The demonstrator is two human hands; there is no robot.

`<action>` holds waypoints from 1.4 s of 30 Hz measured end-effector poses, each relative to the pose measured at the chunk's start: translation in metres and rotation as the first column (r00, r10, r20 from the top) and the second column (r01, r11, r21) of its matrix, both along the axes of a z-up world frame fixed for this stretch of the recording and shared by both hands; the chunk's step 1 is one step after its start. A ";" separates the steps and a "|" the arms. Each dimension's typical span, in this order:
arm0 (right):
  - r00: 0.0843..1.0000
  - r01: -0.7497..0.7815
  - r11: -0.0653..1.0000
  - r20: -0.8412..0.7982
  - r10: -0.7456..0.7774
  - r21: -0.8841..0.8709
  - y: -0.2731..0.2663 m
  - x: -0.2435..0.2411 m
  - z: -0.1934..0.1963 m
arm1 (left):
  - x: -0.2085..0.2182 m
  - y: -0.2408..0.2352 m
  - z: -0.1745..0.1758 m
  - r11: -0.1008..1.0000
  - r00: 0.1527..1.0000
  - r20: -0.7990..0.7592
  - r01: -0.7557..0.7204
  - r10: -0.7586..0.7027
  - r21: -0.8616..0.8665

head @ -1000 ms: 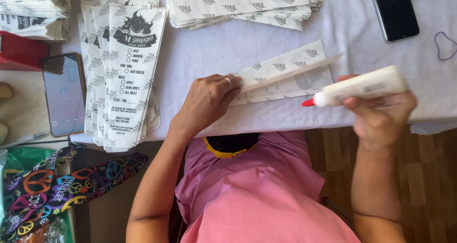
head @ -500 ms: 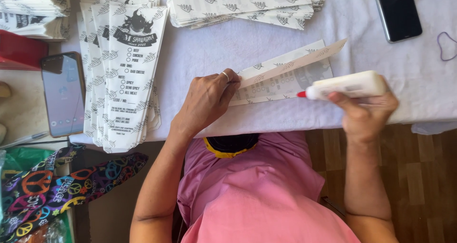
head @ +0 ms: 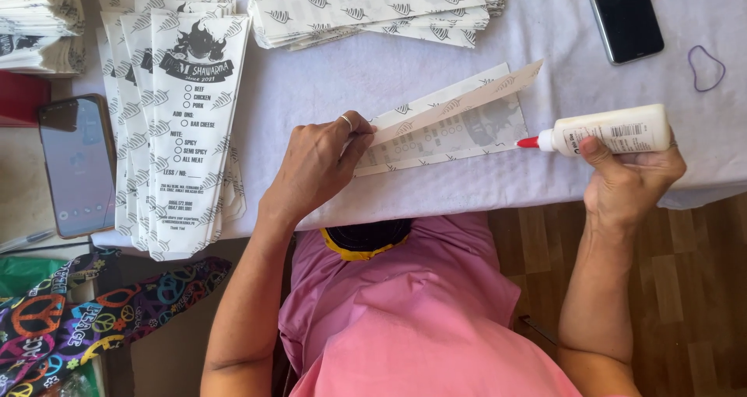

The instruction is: Folding pre-printed paper strips and applying glue to create packaging sleeves.

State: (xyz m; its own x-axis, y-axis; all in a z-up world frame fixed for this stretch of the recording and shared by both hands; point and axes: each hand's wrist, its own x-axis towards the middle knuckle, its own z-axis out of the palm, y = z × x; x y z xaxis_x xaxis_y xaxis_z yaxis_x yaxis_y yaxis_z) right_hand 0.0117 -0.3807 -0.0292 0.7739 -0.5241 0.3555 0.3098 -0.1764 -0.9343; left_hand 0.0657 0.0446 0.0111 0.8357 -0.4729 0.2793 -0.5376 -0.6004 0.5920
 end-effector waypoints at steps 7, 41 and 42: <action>0.996 -0.077 0.993 -0.043 0.081 0.093 0.058 0.004 -0.003 | 0.009 0.003 0.008 1.000 0.995 -0.095 -0.023 0.023 0.001; 0.883 -0.304 0.846 -0.463 0.078 -0.439 -0.028 0.027 0.027 | -0.018 0.006 -0.027 0.999 0.986 0.166 0.025 -0.028 0.021; 0.916 -0.306 0.640 -0.400 -0.002 -0.704 -0.033 0.027 0.027 | -0.021 0.006 -0.023 0.998 0.985 0.172 0.013 -0.024 0.065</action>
State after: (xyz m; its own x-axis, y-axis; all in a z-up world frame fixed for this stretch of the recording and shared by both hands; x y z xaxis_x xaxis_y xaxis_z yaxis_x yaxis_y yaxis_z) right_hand 0.0384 -0.4139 -0.0024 0.9614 -0.0639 0.2677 0.0972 -0.8311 -0.5476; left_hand 0.0443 0.0510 -0.0117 0.7687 -0.5089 0.3874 -0.6395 -0.6228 0.4508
